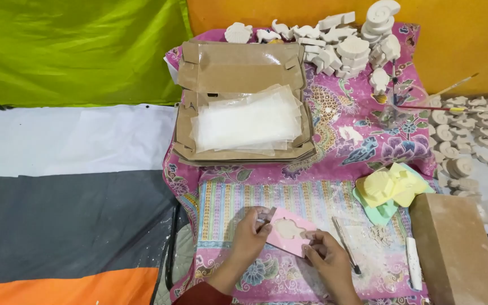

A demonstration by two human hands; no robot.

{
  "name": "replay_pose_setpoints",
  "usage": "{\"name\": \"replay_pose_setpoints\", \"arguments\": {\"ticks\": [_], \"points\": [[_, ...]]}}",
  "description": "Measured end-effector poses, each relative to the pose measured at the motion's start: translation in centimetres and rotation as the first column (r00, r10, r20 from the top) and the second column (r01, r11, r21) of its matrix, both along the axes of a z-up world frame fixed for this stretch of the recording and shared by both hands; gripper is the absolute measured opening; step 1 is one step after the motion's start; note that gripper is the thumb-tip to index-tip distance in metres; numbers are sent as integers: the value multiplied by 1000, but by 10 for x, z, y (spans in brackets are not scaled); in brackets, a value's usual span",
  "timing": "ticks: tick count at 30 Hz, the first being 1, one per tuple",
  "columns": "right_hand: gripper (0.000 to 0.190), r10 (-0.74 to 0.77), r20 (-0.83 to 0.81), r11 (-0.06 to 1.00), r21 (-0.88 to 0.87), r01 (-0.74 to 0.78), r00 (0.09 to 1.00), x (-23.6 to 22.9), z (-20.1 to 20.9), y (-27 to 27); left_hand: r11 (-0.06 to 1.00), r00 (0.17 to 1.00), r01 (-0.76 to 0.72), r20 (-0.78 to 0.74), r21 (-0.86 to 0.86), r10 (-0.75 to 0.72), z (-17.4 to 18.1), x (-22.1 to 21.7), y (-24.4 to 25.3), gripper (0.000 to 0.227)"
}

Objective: The person assembles a small cardboard box by hand, then takes a white circular ornament, wraps it in a plastic bag, and places it inside the box.

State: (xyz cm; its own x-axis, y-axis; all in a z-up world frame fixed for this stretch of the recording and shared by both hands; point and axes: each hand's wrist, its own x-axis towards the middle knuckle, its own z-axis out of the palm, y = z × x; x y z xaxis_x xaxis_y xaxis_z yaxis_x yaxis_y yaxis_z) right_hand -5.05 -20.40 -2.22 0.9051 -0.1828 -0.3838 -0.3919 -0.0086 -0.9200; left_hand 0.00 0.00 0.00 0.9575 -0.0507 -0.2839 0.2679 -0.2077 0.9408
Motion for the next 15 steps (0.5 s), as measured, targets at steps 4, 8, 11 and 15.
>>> {"name": "replay_pose_setpoints", "arguments": {"ticks": [4,8,11,15], "points": [[34,-48,138,995,95,35,989,-4,-19,-3,999,1000,-1,-3,51,2,11,0,0,45],[28,-9,87,999,39,5,996,-4,-5,1,1000,1000,-8,-12,-4,7,3,-1,0,44],[29,-5,136,1000,11,3,991,-2,-11,-2,999,1000,-9,-7,-38,9,8,0,1,43],[35,-4,8,1000,10,4,1000,1,-3,1,1000,1000,2,-8,-28,-2,5,1,0,41]]}}
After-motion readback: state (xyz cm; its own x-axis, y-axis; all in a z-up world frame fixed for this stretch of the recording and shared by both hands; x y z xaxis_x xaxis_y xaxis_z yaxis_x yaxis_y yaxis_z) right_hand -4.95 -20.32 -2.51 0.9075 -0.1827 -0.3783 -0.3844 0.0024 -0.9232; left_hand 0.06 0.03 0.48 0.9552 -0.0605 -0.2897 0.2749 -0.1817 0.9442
